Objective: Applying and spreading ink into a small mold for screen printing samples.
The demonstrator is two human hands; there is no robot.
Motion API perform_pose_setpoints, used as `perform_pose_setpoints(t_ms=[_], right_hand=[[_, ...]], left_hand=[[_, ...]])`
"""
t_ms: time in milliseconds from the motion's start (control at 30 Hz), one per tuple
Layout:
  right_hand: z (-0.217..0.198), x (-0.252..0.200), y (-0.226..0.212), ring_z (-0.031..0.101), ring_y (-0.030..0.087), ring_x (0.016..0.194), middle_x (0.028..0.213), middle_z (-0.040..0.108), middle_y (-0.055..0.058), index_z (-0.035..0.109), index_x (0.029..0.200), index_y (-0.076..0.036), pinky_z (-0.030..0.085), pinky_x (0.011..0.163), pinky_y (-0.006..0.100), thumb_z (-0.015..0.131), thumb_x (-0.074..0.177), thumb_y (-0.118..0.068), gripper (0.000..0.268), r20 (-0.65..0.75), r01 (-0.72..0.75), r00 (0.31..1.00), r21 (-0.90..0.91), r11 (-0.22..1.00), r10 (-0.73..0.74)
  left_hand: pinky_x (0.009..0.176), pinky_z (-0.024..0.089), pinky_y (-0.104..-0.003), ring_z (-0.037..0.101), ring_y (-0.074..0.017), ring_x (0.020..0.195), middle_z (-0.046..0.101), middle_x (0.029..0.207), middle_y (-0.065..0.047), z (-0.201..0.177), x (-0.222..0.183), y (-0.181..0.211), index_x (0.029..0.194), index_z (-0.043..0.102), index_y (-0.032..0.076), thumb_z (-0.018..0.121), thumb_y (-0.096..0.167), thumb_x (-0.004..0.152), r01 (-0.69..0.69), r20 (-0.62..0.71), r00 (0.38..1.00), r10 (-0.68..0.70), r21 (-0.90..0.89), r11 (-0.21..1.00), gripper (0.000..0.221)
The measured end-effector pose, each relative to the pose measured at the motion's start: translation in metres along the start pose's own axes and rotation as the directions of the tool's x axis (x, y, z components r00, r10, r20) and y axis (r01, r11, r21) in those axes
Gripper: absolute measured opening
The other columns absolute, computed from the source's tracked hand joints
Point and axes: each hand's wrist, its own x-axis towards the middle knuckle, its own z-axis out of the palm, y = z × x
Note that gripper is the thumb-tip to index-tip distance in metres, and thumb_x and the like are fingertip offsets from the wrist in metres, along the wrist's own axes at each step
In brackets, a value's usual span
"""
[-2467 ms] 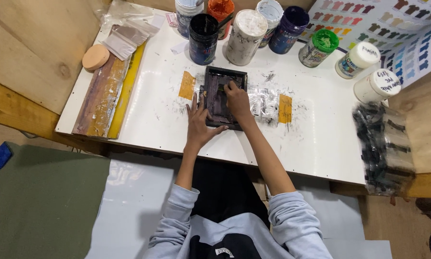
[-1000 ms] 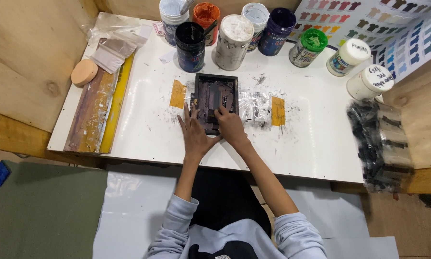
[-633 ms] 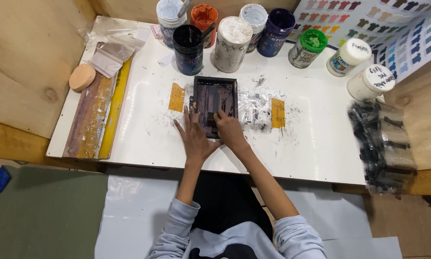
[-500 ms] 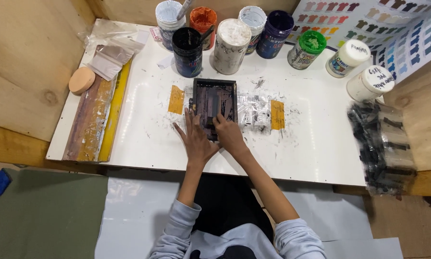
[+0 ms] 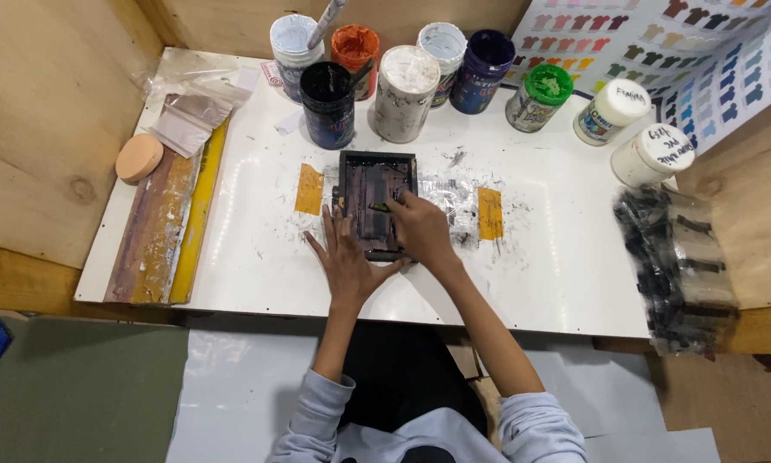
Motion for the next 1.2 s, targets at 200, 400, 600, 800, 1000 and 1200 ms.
perform_pose_setpoints(t_ms=[200, 400, 600, 800, 1000, 1200], right_hand=[[-0.013, 0.005, -0.003, 0.072, 0.026, 0.069, 0.083, 0.072, 0.008, 0.081, 0.102, -0.016, 0.057, 0.064, 0.035, 0.067, 0.089, -0.013, 0.02, 0.085, 0.033, 0.996, 0.089, 0.995, -0.041], [-0.016, 0.004, -0.006, 0.068, 0.026, 0.069, 0.077, 0.069, 0.007, 0.081, 0.105, -0.016, 0.056, 0.065, 0.035, 0.068, 0.089, -0.013, 0.021, 0.073, 0.029, 0.997, 0.113, 0.993, -0.037], [-0.022, 0.007, -0.005, 0.069, 0.032, 0.07, 0.076, 0.07, 0.014, 0.081, 0.104, -0.009, 0.056, 0.065, 0.041, 0.071, 0.088, -0.012, 0.019, 0.218, -0.061, 0.976, 0.273, 0.96, 0.001], [-0.014, 0.004, 0.0, 0.069, 0.035, 0.078, 0.079, 0.071, 0.014, 0.081, 0.103, -0.009, 0.057, 0.071, 0.043, 0.068, 0.088, -0.016, 0.02, 0.321, -0.075, 0.947, 0.237, 0.969, -0.005], [-0.02, 0.003, -0.007, 0.068, 0.03, 0.084, 0.086, 0.071, 0.012, 0.08, 0.109, -0.011, 0.056, 0.075, 0.039, 0.069, 0.087, -0.026, 0.028, 0.312, -0.086, 0.95, 0.182, 0.98, 0.025], [0.006, -0.002, -0.001, 0.067, 0.028, 0.088, 0.095, 0.069, 0.009, 0.081, 0.103, -0.015, 0.058, 0.076, 0.039, 0.08, 0.08, -0.021, 0.024, 0.259, -0.118, 0.961, 0.074, 0.99, 0.095]], left_hand=[[0.108, 0.014, -0.082, 0.019, -0.0447, 0.152, 0.038, 0.155, -0.027, 0.003, -0.001, -0.005, 0.135, 0.037, 0.005, 0.088, 0.068, 0.051, 0.003, 0.017, 1.0, -0.003, 0.002, 1.0, 0.116], [0.11, 0.01, -0.08, 0.019, -0.043, 0.153, 0.039, 0.155, -0.026, 0.009, -0.002, -0.006, 0.134, 0.038, 0.006, 0.085, 0.072, 0.051, -0.013, -0.009, 1.0, 0.014, 0.033, 0.999, 0.116], [0.109, 0.009, -0.081, 0.021, -0.0441, 0.152, 0.04, 0.154, -0.027, 0.005, 0.001, -0.002, 0.133, 0.04, 0.005, 0.085, 0.069, 0.056, -0.019, -0.017, 1.0, 0.019, 0.029, 0.999, 0.109], [0.111, 0.007, -0.079, 0.02, -0.0415, 0.153, 0.043, 0.154, -0.025, 0.008, 0.0, -0.006, 0.134, 0.045, 0.004, 0.079, 0.074, 0.059, 0.0, -0.003, 1.0, 0.0, 0.048, 0.999, 0.108], [0.11, 0.01, -0.08, 0.019, -0.0419, 0.153, 0.039, 0.156, -0.024, 0.014, -0.002, -0.009, 0.136, 0.043, 0.006, 0.079, 0.074, 0.06, -0.009, -0.027, 1.0, 0.01, 0.059, 0.998, 0.108], [0.11, 0.009, -0.08, 0.021, -0.0426, 0.153, 0.04, 0.156, -0.024, 0.012, -0.002, -0.007, 0.136, 0.044, 0.005, 0.082, 0.071, 0.06, -0.005, -0.029, 1.0, 0.006, 0.049, 0.999, 0.108]])
